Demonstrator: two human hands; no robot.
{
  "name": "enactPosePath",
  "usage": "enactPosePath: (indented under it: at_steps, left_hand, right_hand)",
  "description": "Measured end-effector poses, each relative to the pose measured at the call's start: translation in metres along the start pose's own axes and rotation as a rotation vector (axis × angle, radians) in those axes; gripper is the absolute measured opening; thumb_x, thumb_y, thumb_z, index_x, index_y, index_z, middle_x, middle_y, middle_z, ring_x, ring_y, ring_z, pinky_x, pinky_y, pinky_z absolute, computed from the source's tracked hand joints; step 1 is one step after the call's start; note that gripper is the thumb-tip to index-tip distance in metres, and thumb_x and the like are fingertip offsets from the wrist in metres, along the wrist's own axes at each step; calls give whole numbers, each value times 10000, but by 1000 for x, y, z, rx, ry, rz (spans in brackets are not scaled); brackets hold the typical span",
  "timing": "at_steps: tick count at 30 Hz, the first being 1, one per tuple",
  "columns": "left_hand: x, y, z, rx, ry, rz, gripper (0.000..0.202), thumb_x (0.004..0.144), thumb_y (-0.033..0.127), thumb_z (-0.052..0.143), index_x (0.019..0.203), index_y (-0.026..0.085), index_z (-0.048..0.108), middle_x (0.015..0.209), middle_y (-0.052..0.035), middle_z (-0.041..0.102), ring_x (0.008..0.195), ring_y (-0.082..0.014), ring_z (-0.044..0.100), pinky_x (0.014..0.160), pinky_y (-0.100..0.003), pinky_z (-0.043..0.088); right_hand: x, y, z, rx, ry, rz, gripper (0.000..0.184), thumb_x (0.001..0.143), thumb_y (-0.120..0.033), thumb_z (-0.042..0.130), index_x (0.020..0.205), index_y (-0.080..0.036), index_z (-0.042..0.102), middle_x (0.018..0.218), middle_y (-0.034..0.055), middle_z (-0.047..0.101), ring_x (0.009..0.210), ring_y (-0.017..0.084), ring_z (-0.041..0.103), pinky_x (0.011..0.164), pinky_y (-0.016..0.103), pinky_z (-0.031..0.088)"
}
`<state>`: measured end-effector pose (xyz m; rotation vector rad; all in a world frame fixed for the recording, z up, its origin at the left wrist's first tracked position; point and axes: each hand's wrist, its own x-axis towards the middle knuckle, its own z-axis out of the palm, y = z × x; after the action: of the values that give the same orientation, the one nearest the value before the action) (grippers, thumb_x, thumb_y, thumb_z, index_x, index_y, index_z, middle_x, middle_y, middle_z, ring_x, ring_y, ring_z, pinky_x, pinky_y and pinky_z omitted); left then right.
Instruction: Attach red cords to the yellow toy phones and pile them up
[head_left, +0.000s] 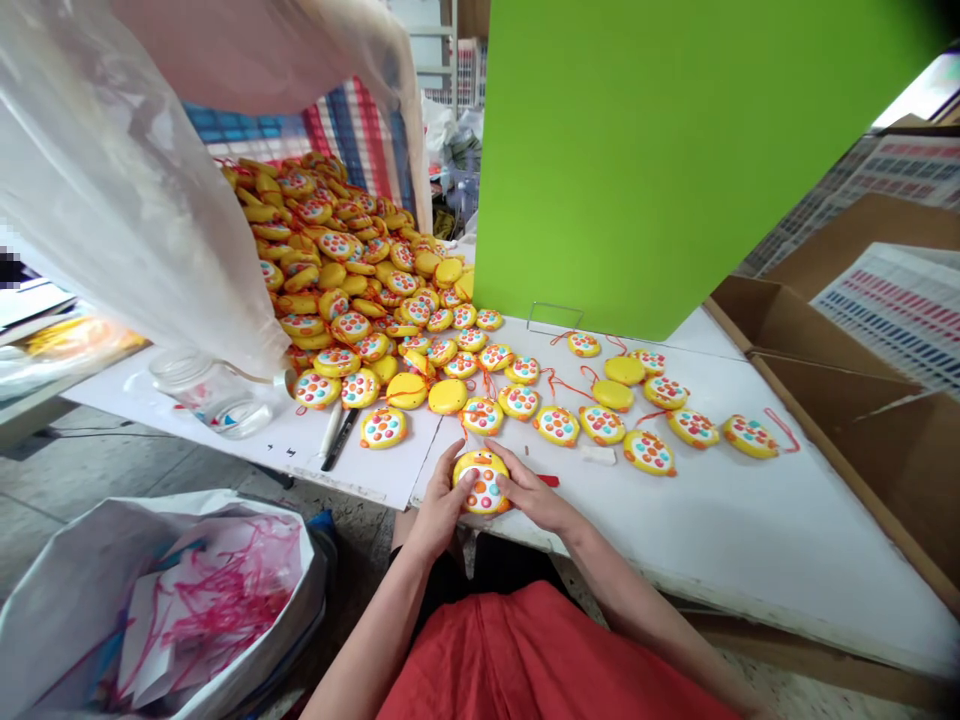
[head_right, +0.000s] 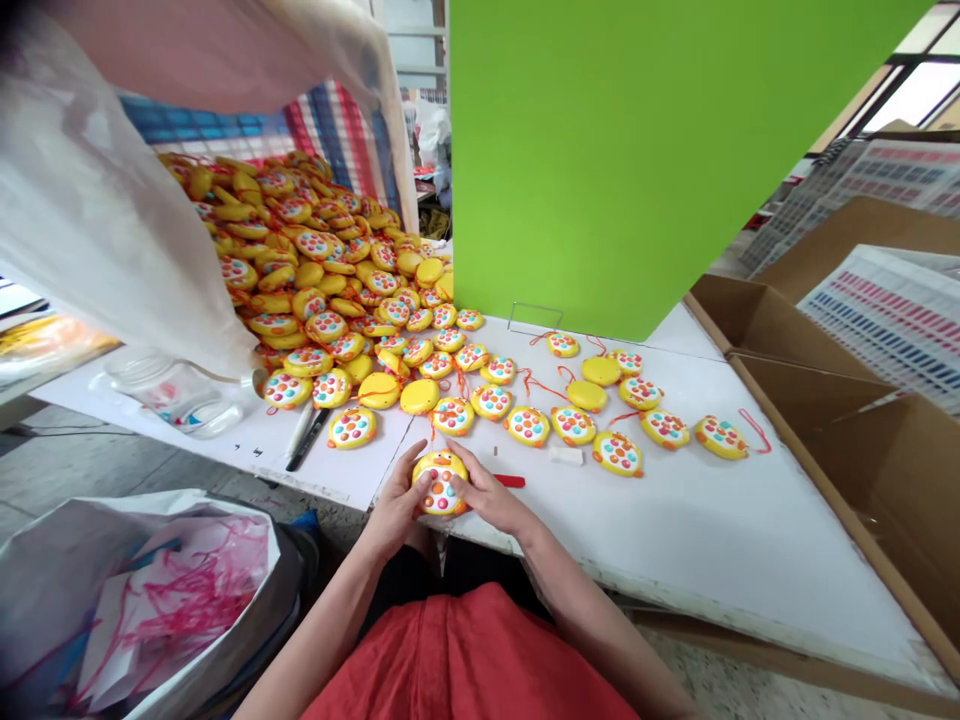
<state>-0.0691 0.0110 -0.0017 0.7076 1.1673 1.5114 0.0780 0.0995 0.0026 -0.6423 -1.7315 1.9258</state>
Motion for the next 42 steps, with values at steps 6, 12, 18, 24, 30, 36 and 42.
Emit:
enactPosePath:
  at_steps: [6,12,18,24,30,36,42]
  left_hand:
    - [-3,9,1,72,-93,63,889,721,359,737,1447,266,232,1375,-109,457,1122,-250,567,910,-355,509]
    - [-4,11,4,144,-151,104,910,716,301,740,1459,257,217,1365,-95,480,1147,-251,550,950,-361,482]
    - [-3,4,0,186,-4,122,613,856,399,572,1410,263,347,1320,-66,511,1139,-216,542,968,-342,462]
    - [-7,4,2,174,-47,134,685,834,401,603,1433,266,301,1331,-68,505,1143,-218,546,979,-338,454]
    - [-11,10,13,254,-95,114,1041,641,265,792,1471,240,163,1297,-119,522,1053,-239,606,890,-351,516]
    - [-9,5,16,117,-80,58,975,712,299,733,1476,277,128,1308,-106,507,1070,-233,601,891,-358,522]
    - [-8,-6,14,-7,-21,-46,872,753,355,700,1456,276,191,1259,-92,552,1017,-215,632,872,-366,536]
  right_hand:
    - [-2,-8,0,-21,-3,-46,630,838,-376,636,1410,-301,381,1398,40,458,1292,219,415,1075,412,363]
    - [-4,-11,-4,-24,-18,-72,551,905,-414,532,1420,-322,361,1470,15,380,1333,209,366,1115,428,295]
    - [-6,-14,2,49,-128,-35,540,910,-403,530,1415,-338,353,1481,18,365,1286,209,435,1061,409,374]
    - [-4,-13,9,-62,41,-102,519,858,-370,605,1352,-304,459,1327,31,518,1156,201,526,994,366,433]
    - [-6,-9,10,-47,95,-93,523,872,-401,579,1364,-297,439,1365,36,485,1210,209,494,1015,372,420]
    - [-15,-12,-7,-113,47,-53,495,901,-459,511,1366,-301,451,1411,32,464,1244,215,479,1009,387,428]
    - [-32,-2,-92,-748,555,-133,298,892,-330,500,1136,-248,650,1112,79,656,1013,259,595,921,475,454]
